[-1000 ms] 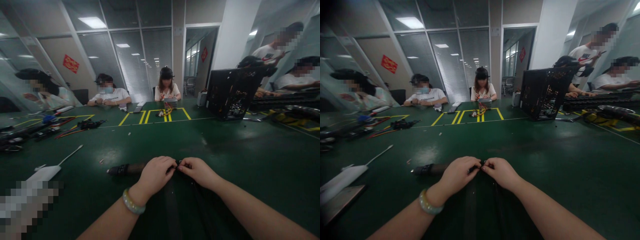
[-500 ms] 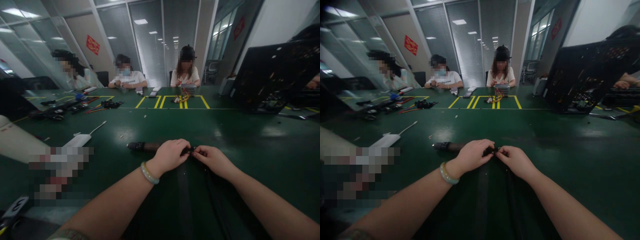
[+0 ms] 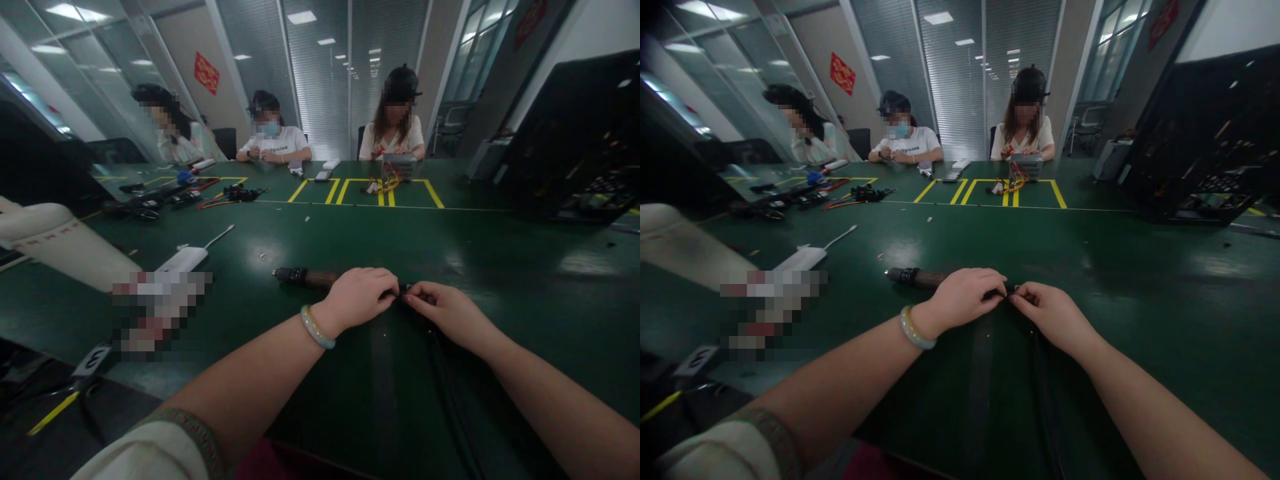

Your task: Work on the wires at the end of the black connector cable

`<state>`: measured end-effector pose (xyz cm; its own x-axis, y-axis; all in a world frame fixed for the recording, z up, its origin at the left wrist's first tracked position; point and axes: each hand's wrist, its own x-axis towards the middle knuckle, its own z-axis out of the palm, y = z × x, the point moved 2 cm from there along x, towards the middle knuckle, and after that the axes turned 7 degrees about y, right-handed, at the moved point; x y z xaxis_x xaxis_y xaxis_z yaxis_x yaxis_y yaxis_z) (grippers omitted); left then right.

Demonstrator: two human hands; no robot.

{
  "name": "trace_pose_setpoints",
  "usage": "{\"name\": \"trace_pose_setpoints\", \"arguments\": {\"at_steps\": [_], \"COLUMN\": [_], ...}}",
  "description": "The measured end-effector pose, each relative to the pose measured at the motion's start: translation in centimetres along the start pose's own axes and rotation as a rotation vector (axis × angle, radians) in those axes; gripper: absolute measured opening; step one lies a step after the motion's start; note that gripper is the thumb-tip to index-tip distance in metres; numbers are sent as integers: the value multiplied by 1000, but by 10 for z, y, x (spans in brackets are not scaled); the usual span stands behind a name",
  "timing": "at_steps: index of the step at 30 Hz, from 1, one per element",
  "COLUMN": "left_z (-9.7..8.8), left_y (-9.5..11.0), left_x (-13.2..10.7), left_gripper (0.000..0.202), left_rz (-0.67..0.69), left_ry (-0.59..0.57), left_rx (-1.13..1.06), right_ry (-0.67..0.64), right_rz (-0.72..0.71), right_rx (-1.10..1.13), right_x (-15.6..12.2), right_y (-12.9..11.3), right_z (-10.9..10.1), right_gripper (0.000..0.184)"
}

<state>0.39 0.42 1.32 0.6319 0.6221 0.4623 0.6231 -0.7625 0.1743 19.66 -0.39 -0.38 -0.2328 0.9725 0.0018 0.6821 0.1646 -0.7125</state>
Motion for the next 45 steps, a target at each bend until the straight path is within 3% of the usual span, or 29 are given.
{"name": "trace_pose_setpoints", "arguments": {"at_steps": [5, 11, 19, 26, 32, 38, 45], "left_z": [-1, 0, -1, -2, -1, -1, 1], "left_y": [0, 0, -1, 1, -1, 1, 0], "left_x": [-1, 0, -1, 0, -1, -1, 1], "left_gripper": [20, 10, 18, 12, 14, 14, 10], "left_rz": [-12, -31, -38, 13, -73, -3, -68], "left_ry": [16, -11, -3, -11, 8, -10, 14], "left_rx": [1, -6, -23, -28, -16, -5, -23], "right_ry": [-4, 0, -14, -1, -13, -13, 17], "right_rz": [0, -6, -21, -31, -17, -19, -39], "right_rx": [-8, -11, -19, -41, -42, -15, 39], "right_x": [0, 1, 1, 1, 1, 2, 2], "right_y": [-2, -2, -2, -2, -1, -1, 0], "right_z": [-1, -1, -1, -1, -1, -1, 0], "right_gripper": [28, 29, 27, 28, 28, 27, 23]}}
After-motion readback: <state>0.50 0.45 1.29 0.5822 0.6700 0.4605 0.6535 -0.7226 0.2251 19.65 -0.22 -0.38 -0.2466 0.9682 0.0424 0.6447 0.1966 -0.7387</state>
